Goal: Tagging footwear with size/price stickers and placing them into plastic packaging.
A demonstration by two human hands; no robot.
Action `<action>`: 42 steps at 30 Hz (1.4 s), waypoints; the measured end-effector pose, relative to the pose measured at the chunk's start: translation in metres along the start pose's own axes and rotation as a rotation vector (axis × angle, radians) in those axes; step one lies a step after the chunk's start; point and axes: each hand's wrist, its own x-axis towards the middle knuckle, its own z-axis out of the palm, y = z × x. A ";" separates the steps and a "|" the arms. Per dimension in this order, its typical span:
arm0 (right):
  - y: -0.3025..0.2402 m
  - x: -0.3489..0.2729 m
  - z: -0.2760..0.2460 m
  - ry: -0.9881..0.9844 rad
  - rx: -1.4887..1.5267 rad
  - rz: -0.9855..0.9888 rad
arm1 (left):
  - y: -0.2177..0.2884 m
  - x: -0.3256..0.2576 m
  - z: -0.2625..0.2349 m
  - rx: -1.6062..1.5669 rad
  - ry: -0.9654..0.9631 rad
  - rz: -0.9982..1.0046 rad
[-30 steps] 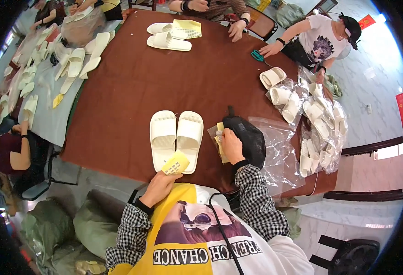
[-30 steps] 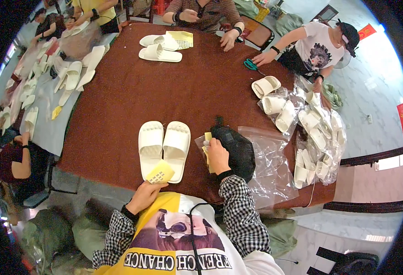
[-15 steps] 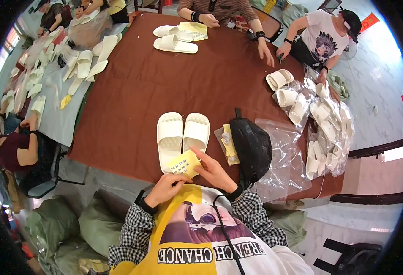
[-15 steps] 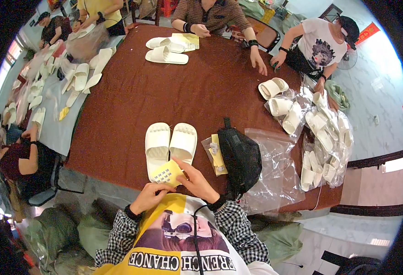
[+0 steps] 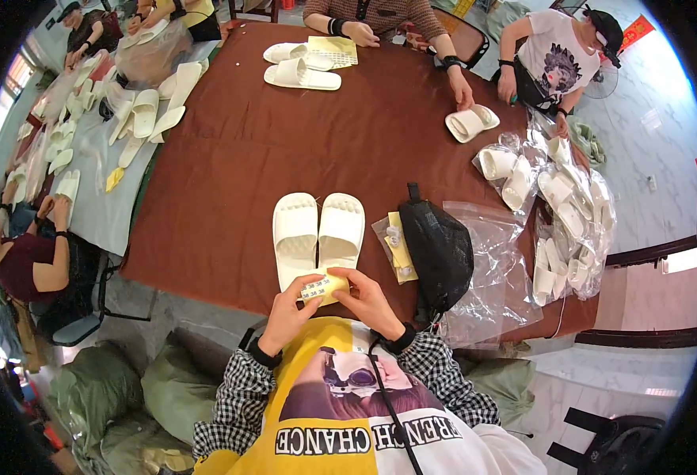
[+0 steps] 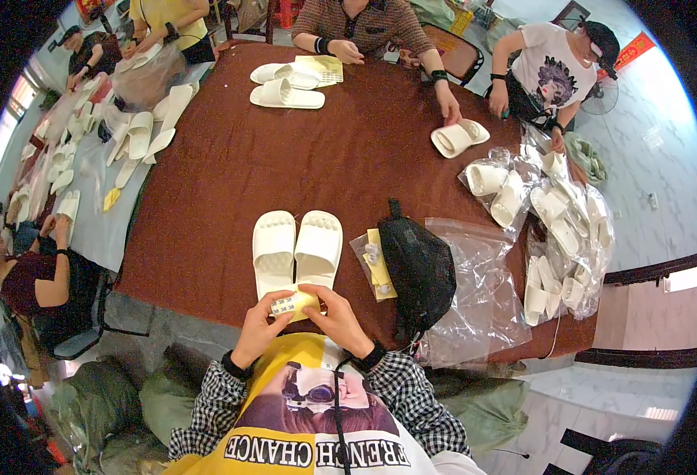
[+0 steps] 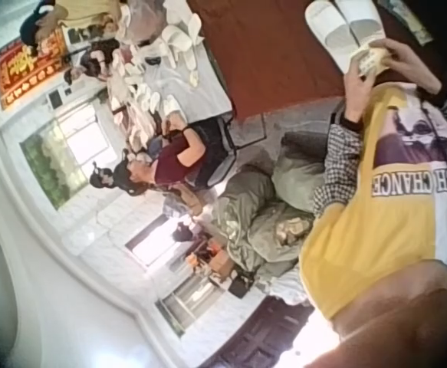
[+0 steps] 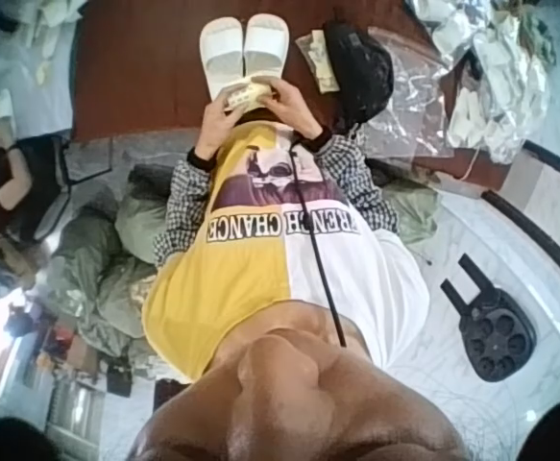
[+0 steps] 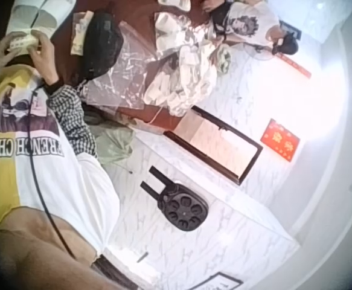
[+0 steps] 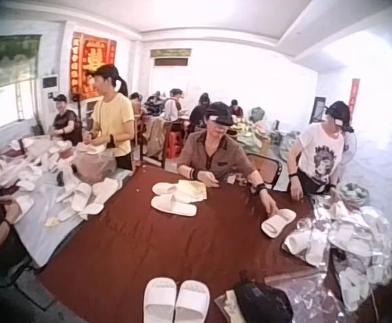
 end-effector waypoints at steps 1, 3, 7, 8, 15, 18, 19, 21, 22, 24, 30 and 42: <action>0.003 0.000 0.000 0.001 0.001 0.000 | 0.003 0.001 0.002 0.012 0.038 0.016; 0.011 0.001 0.001 0.063 -0.073 -0.051 | 0.005 0.001 0.005 0.025 0.075 0.031; 0.003 0.000 0.002 0.050 -0.176 -0.024 | 0.002 0.001 0.008 0.124 0.142 0.067; 0.003 -0.001 0.006 0.158 -0.371 -0.180 | 0.003 0.002 0.008 0.146 0.166 0.064; -0.017 0.001 0.011 0.209 -0.487 -0.421 | 0.001 0.000 0.006 0.213 0.143 0.040; -0.015 0.001 0.015 0.198 -0.492 -0.387 | 0.002 0.001 0.008 0.210 0.145 0.060; -0.016 0.001 0.015 0.199 -0.492 -0.388 | 0.002 0.000 0.009 0.212 0.147 0.057; -0.017 0.000 0.015 0.201 -0.534 -0.399 | 0.002 0.000 0.009 0.213 0.148 0.055; -0.017 0.000 0.015 0.202 -0.534 -0.399 | 0.002 0.001 0.009 0.212 0.142 0.056; -0.016 0.000 0.015 0.191 -0.530 -0.396 | 0.000 0.001 0.009 0.211 0.136 0.057; -0.015 0.000 0.014 0.159 -0.602 -0.453 | -0.005 0.000 0.008 0.221 0.130 0.070; -0.017 0.001 0.015 0.177 -0.496 -0.395 | -0.005 0.000 0.004 0.217 0.189 0.044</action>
